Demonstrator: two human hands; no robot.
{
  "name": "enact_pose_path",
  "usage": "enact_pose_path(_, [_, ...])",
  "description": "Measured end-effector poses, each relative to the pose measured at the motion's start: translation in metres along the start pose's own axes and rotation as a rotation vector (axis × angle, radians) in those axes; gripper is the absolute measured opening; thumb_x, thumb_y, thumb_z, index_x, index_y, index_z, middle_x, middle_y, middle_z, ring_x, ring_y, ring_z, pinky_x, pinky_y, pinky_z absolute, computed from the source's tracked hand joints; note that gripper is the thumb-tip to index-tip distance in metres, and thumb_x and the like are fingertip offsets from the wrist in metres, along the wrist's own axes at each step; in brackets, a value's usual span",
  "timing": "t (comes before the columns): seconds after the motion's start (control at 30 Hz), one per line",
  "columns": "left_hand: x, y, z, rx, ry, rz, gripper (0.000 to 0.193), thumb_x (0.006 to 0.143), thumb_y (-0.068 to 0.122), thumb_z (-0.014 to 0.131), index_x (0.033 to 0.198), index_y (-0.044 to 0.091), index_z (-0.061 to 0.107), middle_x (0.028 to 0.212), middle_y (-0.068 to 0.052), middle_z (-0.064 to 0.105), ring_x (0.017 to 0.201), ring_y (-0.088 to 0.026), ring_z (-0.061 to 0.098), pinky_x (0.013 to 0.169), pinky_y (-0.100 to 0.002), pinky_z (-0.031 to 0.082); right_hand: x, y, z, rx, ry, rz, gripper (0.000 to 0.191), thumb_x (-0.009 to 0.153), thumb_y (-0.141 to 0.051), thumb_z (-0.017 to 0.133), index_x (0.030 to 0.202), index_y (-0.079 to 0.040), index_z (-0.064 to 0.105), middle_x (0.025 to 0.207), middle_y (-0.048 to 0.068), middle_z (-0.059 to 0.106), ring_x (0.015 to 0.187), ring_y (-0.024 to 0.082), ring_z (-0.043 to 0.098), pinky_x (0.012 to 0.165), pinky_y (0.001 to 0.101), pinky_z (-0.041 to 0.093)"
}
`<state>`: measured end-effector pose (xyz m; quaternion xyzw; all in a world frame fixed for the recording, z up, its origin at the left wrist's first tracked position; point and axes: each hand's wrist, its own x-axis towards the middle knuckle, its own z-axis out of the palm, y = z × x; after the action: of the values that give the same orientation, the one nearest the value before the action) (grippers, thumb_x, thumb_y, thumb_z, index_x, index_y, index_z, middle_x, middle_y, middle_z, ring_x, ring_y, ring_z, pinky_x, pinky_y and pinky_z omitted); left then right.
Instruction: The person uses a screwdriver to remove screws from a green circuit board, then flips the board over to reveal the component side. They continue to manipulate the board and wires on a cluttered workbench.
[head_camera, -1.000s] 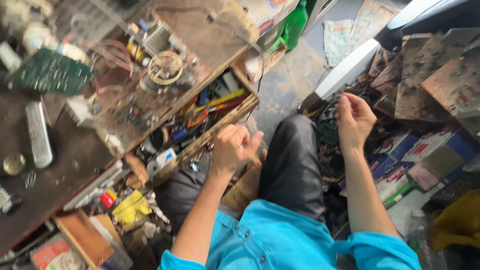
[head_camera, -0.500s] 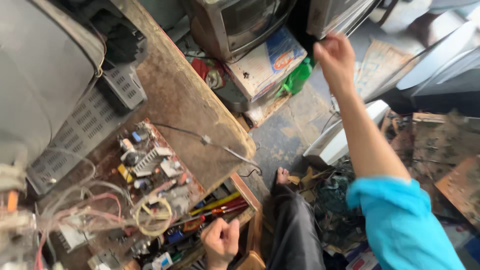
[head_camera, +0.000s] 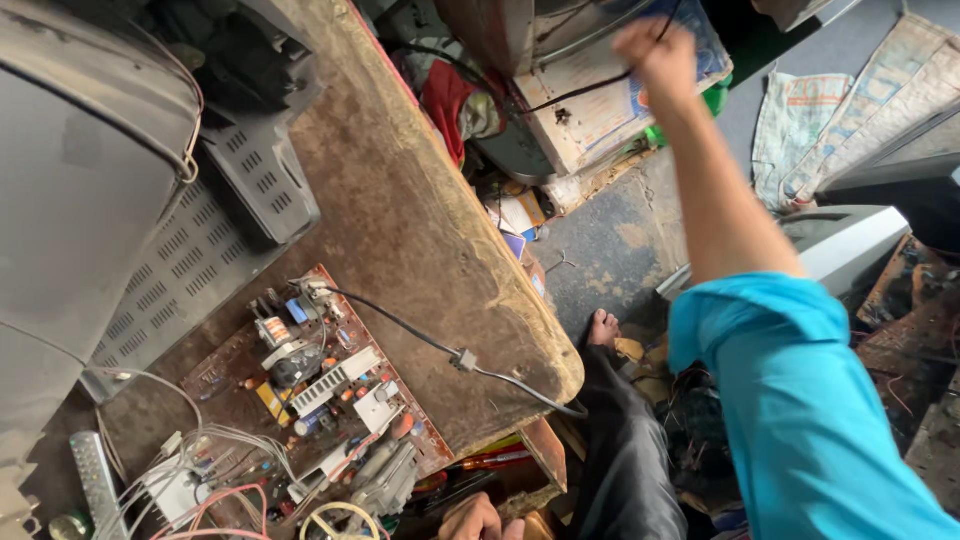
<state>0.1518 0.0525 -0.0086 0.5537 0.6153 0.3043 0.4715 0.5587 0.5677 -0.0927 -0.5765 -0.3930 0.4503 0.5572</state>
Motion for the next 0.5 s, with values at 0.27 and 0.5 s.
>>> enact_pose_path(0.27, [0.032,0.042,0.005,-0.068,0.150,0.437,0.043,0.071,0.012,0.082,0.058,0.010,0.041,0.050,-0.002,0.038,0.042,-0.015,0.040,0.044,-0.031,0.028,-0.122,0.042,0.062,0.344,-0.082,0.241,0.009,0.104,-0.018,0.070,0.107,-0.012,0.066,0.090,-0.004,0.063,0.081,0.009,0.056,0.070,0.0256,0.043])
enact_pose_path(0.5, [0.043,0.069,0.000,-0.021,0.109,0.549,0.039,0.080,0.013,0.077,0.063,0.009,0.041,0.058,-0.005,0.040,0.049,-0.021,0.045,0.047,-0.033,0.032,-0.112,-0.112,-0.003,0.112,-0.051,-0.090,0.017,0.112,-0.024,0.063,0.104,-0.010,0.069,0.096,0.004,0.068,0.088,0.014,0.068,0.079,0.0362,0.062])
